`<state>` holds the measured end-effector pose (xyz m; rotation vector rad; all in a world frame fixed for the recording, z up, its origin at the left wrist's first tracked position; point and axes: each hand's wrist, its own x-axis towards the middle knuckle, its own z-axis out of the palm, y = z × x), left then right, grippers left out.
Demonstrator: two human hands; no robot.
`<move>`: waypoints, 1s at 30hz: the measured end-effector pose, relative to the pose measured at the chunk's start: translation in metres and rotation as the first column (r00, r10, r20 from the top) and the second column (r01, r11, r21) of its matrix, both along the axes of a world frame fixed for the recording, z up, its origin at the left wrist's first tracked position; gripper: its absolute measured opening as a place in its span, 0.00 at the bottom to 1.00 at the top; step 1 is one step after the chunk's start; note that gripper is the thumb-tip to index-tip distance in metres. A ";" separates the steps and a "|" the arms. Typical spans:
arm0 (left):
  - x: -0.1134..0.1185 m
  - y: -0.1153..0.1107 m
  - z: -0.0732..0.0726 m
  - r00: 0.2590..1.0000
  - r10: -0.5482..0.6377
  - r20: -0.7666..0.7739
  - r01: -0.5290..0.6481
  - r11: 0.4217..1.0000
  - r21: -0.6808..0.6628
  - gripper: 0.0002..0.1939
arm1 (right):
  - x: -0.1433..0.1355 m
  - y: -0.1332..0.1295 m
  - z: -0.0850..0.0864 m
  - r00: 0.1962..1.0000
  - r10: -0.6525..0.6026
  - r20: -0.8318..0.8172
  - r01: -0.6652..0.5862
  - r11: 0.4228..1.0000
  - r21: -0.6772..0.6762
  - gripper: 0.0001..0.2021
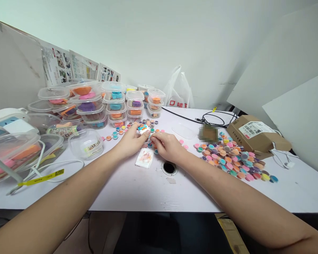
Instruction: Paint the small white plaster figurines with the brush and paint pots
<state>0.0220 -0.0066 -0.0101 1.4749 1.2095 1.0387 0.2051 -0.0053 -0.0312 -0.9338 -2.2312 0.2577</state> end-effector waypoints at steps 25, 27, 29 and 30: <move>-0.006 -0.002 0.003 0.984 -0.169 0.049 0.129 0.881 0.455 0.26 | 0.015 -0.040 0.032 0.866 0.082 -0.494 0.193 0.856 0.479 0.13; -0.005 -0.003 0.003 0.977 -0.202 0.072 0.150 0.883 0.444 0.26 | 0.014 -0.040 0.032 0.867 0.086 -0.490 0.191 0.852 0.488 0.14; -0.005 -0.005 0.005 0.973 -0.212 0.092 0.153 0.889 0.432 0.26 | 0.014 -0.040 0.033 0.887 0.091 -0.453 0.174 0.842 0.510 0.14; -0.005 -0.005 0.005 0.973 -0.209 0.099 0.147 0.891 0.429 0.26 | 0.014 -0.039 0.033 0.899 0.094 -0.428 0.159 0.840 0.518 0.14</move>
